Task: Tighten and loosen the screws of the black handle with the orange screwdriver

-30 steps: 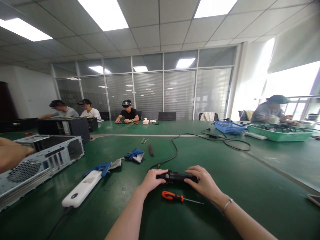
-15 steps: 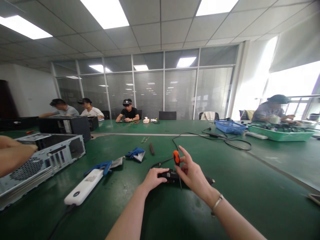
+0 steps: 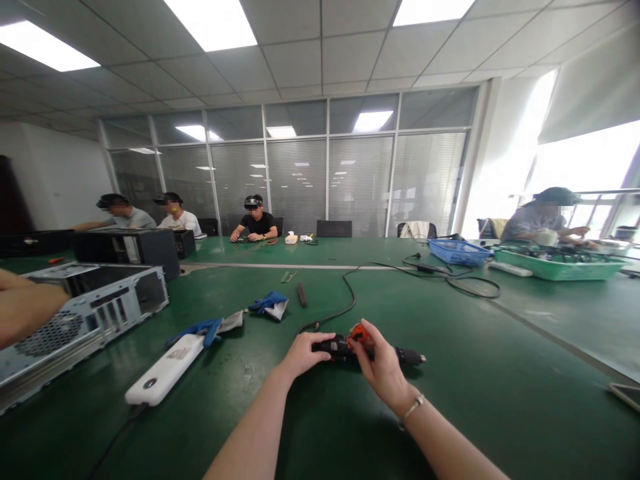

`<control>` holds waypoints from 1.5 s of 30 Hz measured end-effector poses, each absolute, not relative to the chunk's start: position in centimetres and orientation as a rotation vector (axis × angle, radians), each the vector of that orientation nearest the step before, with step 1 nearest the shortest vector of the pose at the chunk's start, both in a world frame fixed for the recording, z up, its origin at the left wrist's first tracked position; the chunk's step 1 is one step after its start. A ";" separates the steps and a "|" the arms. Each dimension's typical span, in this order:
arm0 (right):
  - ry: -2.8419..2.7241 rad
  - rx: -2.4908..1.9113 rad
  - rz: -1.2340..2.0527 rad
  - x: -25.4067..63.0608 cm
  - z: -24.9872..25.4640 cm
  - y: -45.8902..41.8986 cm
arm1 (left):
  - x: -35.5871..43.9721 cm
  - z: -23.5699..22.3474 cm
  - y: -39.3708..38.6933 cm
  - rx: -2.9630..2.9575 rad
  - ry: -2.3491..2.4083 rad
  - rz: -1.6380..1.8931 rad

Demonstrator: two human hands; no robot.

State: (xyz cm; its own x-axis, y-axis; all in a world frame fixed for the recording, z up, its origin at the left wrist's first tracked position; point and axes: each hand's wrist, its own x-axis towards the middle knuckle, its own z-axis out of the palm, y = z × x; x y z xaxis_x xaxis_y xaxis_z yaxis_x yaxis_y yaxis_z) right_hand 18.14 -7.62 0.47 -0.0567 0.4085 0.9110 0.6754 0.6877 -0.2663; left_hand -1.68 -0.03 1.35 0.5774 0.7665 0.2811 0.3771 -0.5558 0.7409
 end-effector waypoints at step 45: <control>-1.881 -0.881 -0.422 16.2 2.9 -9.6 | -1.6 2.6 -1.0 2.206 0.918 0.768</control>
